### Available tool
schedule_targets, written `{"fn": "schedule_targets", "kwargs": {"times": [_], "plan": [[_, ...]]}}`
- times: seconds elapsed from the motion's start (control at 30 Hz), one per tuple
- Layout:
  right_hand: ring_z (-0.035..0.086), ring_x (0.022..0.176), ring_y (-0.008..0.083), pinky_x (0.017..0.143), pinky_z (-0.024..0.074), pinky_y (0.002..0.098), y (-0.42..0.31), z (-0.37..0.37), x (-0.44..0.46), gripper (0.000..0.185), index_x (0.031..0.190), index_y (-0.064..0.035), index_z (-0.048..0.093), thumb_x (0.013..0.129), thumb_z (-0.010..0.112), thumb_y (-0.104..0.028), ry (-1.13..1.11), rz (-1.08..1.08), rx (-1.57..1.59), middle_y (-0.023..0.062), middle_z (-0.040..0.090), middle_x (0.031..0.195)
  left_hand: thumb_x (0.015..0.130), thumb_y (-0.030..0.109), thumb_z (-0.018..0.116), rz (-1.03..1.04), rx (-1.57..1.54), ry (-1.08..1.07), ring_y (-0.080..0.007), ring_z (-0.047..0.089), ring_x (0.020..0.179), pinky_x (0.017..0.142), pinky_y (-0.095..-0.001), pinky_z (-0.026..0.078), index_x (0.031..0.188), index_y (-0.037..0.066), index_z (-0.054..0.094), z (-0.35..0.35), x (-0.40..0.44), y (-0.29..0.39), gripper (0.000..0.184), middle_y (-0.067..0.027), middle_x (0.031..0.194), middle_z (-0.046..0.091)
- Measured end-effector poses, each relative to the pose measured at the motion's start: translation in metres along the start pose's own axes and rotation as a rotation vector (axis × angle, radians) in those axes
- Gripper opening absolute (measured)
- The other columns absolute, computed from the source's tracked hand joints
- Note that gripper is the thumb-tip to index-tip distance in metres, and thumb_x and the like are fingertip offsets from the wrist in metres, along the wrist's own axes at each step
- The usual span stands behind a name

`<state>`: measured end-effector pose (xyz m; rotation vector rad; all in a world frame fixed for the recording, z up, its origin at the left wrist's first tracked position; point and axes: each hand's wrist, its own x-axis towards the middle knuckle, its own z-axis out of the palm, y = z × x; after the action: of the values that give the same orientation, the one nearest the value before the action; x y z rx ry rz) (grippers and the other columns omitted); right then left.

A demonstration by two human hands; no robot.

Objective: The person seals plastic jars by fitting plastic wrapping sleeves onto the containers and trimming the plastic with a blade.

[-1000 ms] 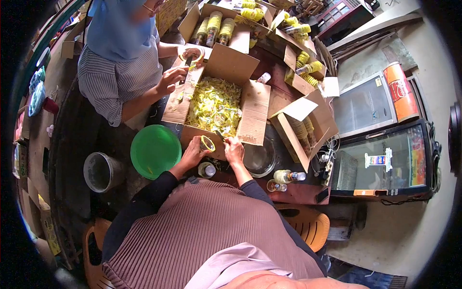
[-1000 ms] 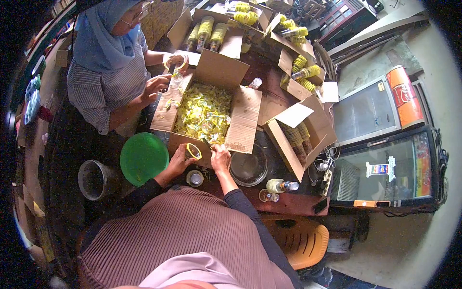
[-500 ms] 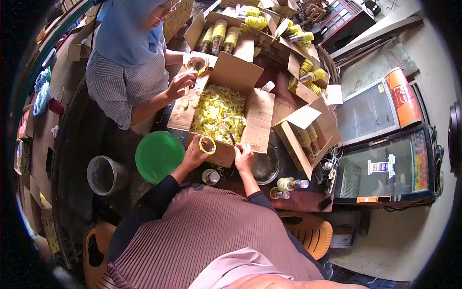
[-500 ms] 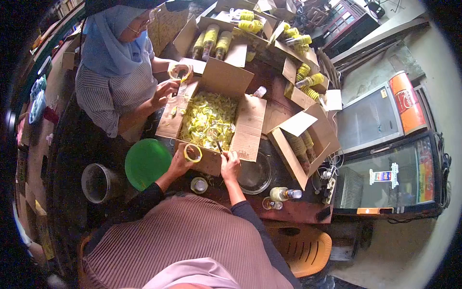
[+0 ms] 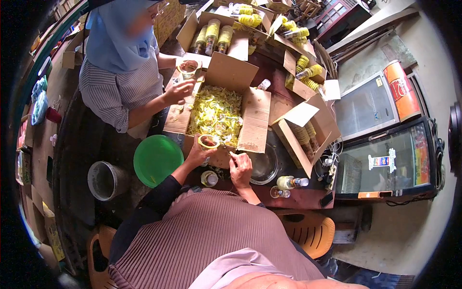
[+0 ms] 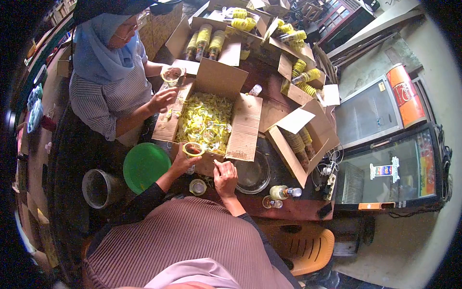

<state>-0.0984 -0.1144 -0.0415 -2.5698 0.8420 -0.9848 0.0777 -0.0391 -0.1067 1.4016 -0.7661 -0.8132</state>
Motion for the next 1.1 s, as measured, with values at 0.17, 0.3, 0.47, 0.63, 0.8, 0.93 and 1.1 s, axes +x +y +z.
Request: {"fn": "schedule_targets", "kwargs": {"times": [0.17, 0.3, 0.47, 0.63, 0.8, 0.93, 1.1], "plan": [[0.055, 0.073, 0.0249, 0.069, 0.0462, 0.0373, -0.011, -0.011, 0.003, 0.021, 0.096, -0.0094, 0.066, 0.076, 0.067, -0.005, -0.013, -0.024, 0.020, 0.0071, 0.052, 0.077, 0.081, 0.011, 0.074, 0.008, -0.085, 0.028, -0.0156, 0.059, 0.096, 0.083, -0.0294, 0.049, 0.119, 0.004, 0.030, 0.017, -0.003, 0.010, 0.059, -0.0098, 0.105, 0.056], [0.055, 0.072, 0.0240, 0.067, 0.0462, 0.0370, -0.008, -0.010, 0.002, 0.023, 0.097, -0.0098, 0.066, 0.074, 0.068, -0.004, 0.015, -0.052, -0.016, 0.0065, 0.051, 0.077, 0.083, 0.014, 0.072, 0.061, 0.002, 0.081, -0.0160, 0.058, 0.097, 0.081, -0.0307, 0.049, 0.121, 0.005, 0.031, 0.027, -0.008, 0.018, 0.057, -0.0089, 0.106, 0.056], [0.056, 0.074, 0.0243, 0.068, 0.0463, 0.0371, -0.008, -0.012, 0.003, 0.025, 0.100, -0.0095, 0.065, 0.075, 0.068, -0.007, -0.002, -0.037, -0.030, 0.0065, 0.052, 0.079, 0.084, 0.015, 0.071, -0.044, 0.027, 0.082, -0.0159, 0.057, 0.092, 0.079, -0.0306, 0.049, 0.120, 0.004, 0.032, 0.037, -0.015, 0.039, 0.054, -0.0087, 0.102, 0.055], [0.057, 0.075, 0.0255, 0.070, 0.0475, 0.0378, -0.011, -0.007, 0.006, 0.020, 0.096, -0.0077, 0.065, 0.077, 0.068, -0.008, -0.026, 0.000, -0.065, 0.0078, 0.052, 0.080, 0.082, 0.014, 0.072, -0.053, -0.036, 0.109, -0.0177, 0.056, 0.091, 0.080, -0.0326, 0.049, 0.116, 0.004, 0.029, 0.042, -0.016, 0.033, 0.056, -0.0107, 0.097, 0.055], [0.059, 0.082, 0.0290, 0.073, 0.0486, 0.0387, -0.011, 0.000, 0.013, 0.013, 0.092, -0.0045, 0.064, 0.079, 0.065, -0.008, -0.071, 0.043, -0.075, 0.0114, 0.056, 0.085, 0.081, 0.014, 0.073, 0.024, 0.087, 0.122, -0.0172, 0.057, 0.091, 0.078, -0.0324, 0.049, 0.113, 0.004, 0.030, 0.044, -0.018, 0.027, 0.055, -0.0119, 0.098, 0.054], [0.062, 0.076, 0.0312, 0.068, 0.0505, 0.0398, -0.004, 0.005, 0.022, 0.010, 0.088, -0.0031, 0.065, 0.080, 0.065, -0.009, -0.131, 0.327, 0.108, 0.0121, 0.059, 0.083, 0.080, 0.014, 0.074, 0.140, 0.041, 0.027, -0.0180, 0.058, 0.090, 0.079, -0.0320, 0.049, 0.115, 0.003, 0.033, 0.051, -0.015, 0.022, 0.055, -0.0111, 0.103, 0.053], [0.063, 0.075, 0.0285, 0.067, 0.0501, 0.0382, -0.003, -0.004, 0.021, 0.009, 0.087, -0.0035, 0.066, 0.080, 0.066, -0.009, -0.058, 0.392, 0.204, 0.0103, 0.060, 0.083, 0.082, 0.015, 0.073, 0.129, -0.022, 0.063, -0.0176, 0.056, 0.098, 0.083, -0.0302, 0.048, 0.123, 0.002, 0.034, 0.039, -0.010, 0.028, 0.058, -0.0100, 0.108, 0.053]]}}
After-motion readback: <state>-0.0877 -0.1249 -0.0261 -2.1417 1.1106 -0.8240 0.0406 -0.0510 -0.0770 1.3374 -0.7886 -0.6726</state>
